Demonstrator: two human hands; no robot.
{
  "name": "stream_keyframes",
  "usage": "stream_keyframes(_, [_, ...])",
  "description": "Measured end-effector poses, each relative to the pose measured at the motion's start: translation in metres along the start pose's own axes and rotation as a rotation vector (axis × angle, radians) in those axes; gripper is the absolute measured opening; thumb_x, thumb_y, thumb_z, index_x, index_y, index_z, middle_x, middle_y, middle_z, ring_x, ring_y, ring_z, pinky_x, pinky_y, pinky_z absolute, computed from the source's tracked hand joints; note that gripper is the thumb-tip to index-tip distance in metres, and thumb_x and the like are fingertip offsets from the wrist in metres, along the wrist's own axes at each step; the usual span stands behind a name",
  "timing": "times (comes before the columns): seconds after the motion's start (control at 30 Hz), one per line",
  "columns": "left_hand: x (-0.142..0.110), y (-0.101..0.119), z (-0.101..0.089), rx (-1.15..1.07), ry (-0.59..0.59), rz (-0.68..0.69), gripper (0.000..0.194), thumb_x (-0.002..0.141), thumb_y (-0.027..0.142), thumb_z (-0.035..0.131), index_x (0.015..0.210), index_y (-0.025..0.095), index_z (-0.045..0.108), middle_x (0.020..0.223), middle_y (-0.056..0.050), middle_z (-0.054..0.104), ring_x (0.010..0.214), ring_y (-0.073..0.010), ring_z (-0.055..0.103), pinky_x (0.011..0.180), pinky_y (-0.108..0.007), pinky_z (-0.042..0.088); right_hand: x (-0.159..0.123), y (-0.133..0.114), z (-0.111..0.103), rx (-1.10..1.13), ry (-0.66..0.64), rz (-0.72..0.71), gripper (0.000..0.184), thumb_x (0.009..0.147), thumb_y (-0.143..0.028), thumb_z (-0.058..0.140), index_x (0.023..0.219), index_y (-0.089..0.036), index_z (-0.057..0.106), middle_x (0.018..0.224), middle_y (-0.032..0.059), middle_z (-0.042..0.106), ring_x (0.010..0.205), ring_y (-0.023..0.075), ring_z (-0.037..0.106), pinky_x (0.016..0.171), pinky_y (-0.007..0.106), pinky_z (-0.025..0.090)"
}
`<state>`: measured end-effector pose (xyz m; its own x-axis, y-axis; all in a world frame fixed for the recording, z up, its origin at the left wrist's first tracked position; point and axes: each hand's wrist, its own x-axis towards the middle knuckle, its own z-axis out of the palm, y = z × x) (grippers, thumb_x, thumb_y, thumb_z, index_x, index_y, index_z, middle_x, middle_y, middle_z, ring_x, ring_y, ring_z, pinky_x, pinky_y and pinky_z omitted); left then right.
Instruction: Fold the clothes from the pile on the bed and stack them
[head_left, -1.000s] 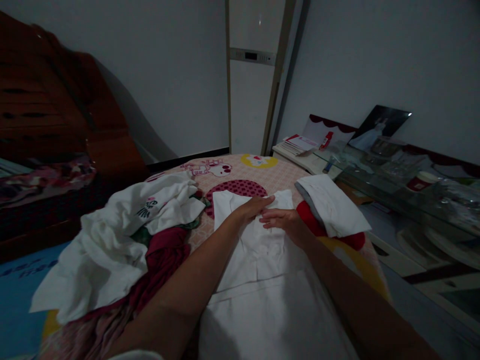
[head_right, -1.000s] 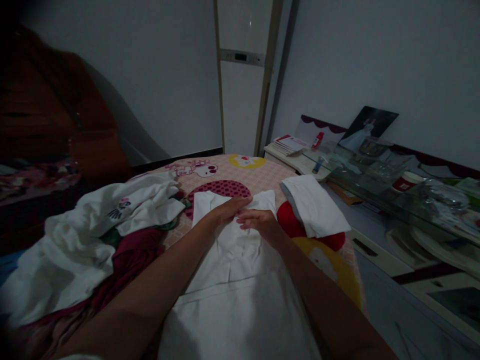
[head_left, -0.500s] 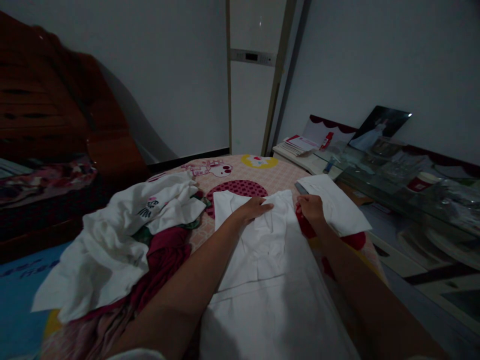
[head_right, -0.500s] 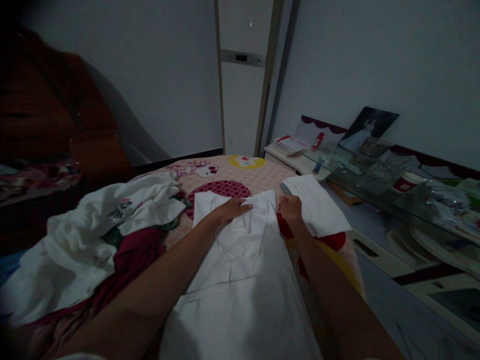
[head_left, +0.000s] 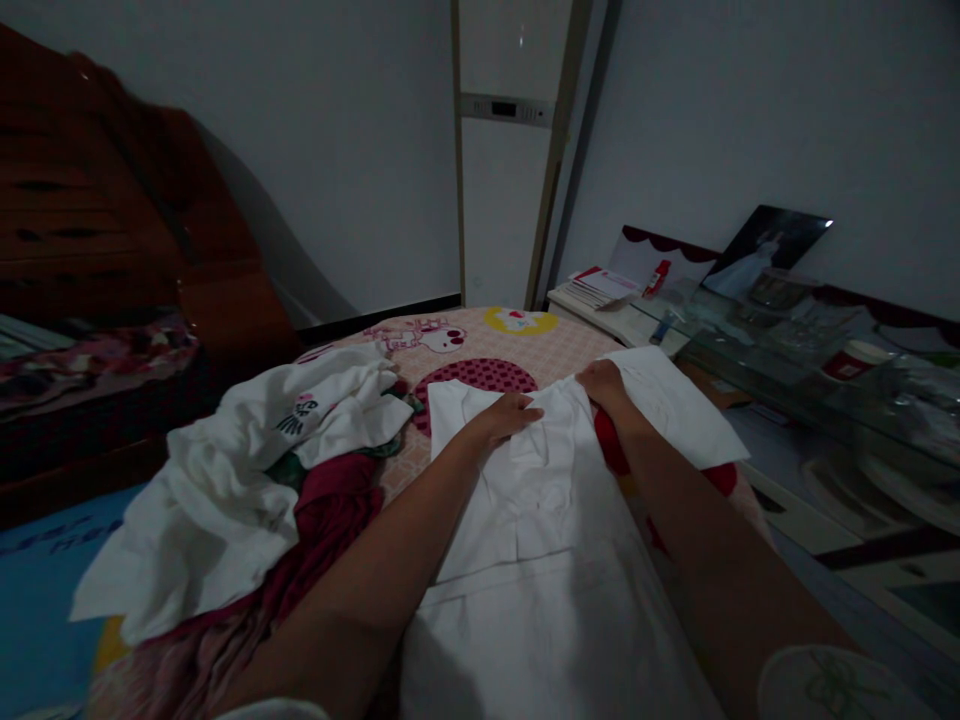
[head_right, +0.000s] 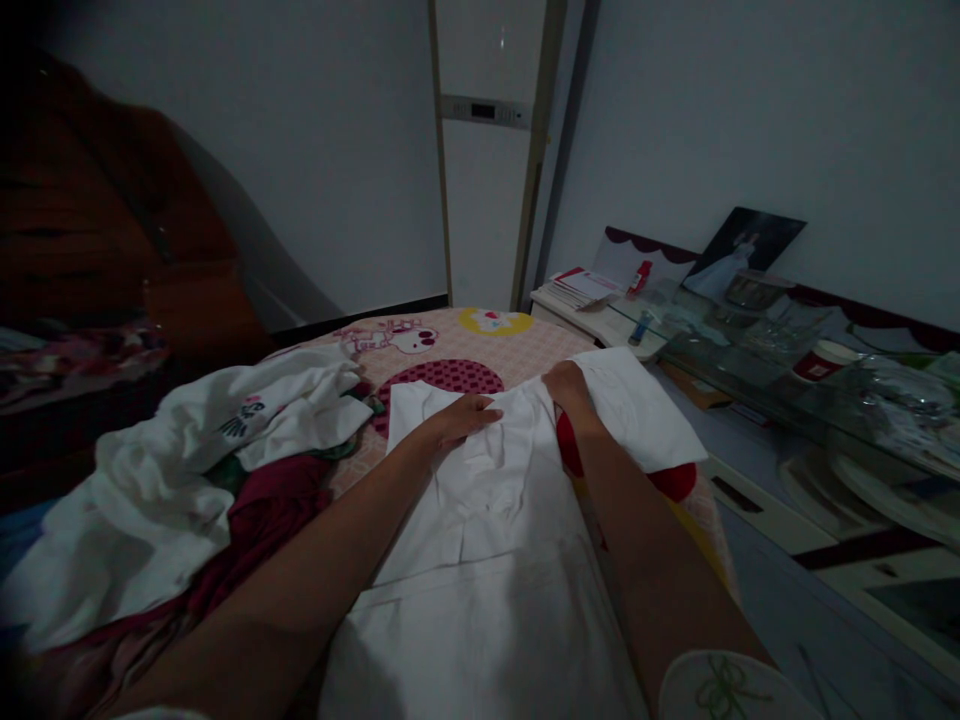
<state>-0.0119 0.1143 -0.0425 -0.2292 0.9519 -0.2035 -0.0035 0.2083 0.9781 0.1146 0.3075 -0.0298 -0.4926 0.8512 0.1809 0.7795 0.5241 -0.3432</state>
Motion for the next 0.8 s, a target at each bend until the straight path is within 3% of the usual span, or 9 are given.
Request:
stream_keyframes(0.1, [0.002, -0.004, -0.001, 0.057, -0.005, 0.025, 0.029, 0.072, 0.037, 0.071, 0.063, 0.016, 0.053, 0.054, 0.003, 0.047, 0.053, -0.0094, 0.044, 0.048, -0.021, 0.029, -0.006, -0.006, -0.001, -0.069, 0.109, -0.085, 0.023, 0.089, -0.028, 0.053, 0.095, -0.015, 0.071, 0.097, 0.0124, 0.074, 0.091, 0.0233, 0.065, 0.079, 0.031, 0.046])
stream_keyframes(0.2, [0.007, -0.009, -0.002, 0.145, 0.012, 0.058, 0.022, 0.075, 0.032, 0.062, 0.064, 0.017, 0.052, 0.054, 0.004, 0.044, 0.05, -0.0082, 0.039, 0.047, -0.022, 0.025, -0.015, -0.01, 0.007, -0.166, 0.13, -0.164, 0.027, 0.096, -0.029, 0.047, 0.106, -0.015, 0.067, 0.105, 0.0164, 0.071, 0.095, 0.024, 0.064, 0.082, 0.032, 0.044])
stream_keyframes(0.37, [0.013, -0.015, -0.003, 0.264, 0.046, 0.086, 0.021, 0.075, 0.03, 0.057, 0.061, 0.018, 0.047, 0.054, 0.005, 0.04, 0.048, -0.0076, 0.035, 0.046, -0.022, 0.021, -0.017, -0.007, 0.015, -0.173, 0.055, -0.112, 0.022, 0.092, -0.024, 0.053, 0.099, -0.012, 0.07, 0.1, 0.017, 0.073, 0.09, 0.0233, 0.066, 0.079, 0.031, 0.044])
stream_keyframes(0.5, [0.015, -0.015, -0.002, 0.258, 0.057, 0.091, 0.02, 0.074, 0.03, 0.056, 0.061, 0.018, 0.047, 0.054, 0.005, 0.041, 0.05, -0.0081, 0.036, 0.047, -0.021, 0.021, -0.012, 0.001, 0.006, -0.048, 0.117, 0.004, 0.03, 0.091, -0.02, 0.044, 0.096, -0.01, 0.073, 0.098, 0.0153, 0.074, 0.09, 0.0222, 0.066, 0.079, 0.029, 0.044])
stream_keyframes(0.6, [0.015, -0.016, -0.002, 0.247, 0.063, 0.088, 0.019, 0.074, 0.03, 0.057, 0.061, 0.018, 0.048, 0.055, 0.004, 0.042, 0.05, -0.0084, 0.037, 0.047, -0.022, 0.021, -0.014, 0.003, 0.001, 0.003, 0.17, -0.015, 0.038, 0.091, -0.018, 0.037, 0.1, -0.01, 0.073, 0.099, 0.0148, 0.074, 0.091, 0.022, 0.065, 0.08, 0.028, 0.044])
stream_keyframes(0.8, [0.017, -0.018, -0.003, 0.256, 0.057, 0.093, 0.022, 0.073, 0.03, 0.058, 0.059, 0.018, 0.048, 0.053, 0.005, 0.041, 0.049, -0.0082, 0.036, 0.047, -0.023, 0.021, -0.012, -0.017, 0.001, -0.152, 0.001, -0.186, 0.04, 0.098, -0.023, 0.034, 0.102, -0.013, 0.073, 0.109, 0.0161, 0.072, 0.099, 0.0223, 0.064, 0.086, 0.029, 0.043])
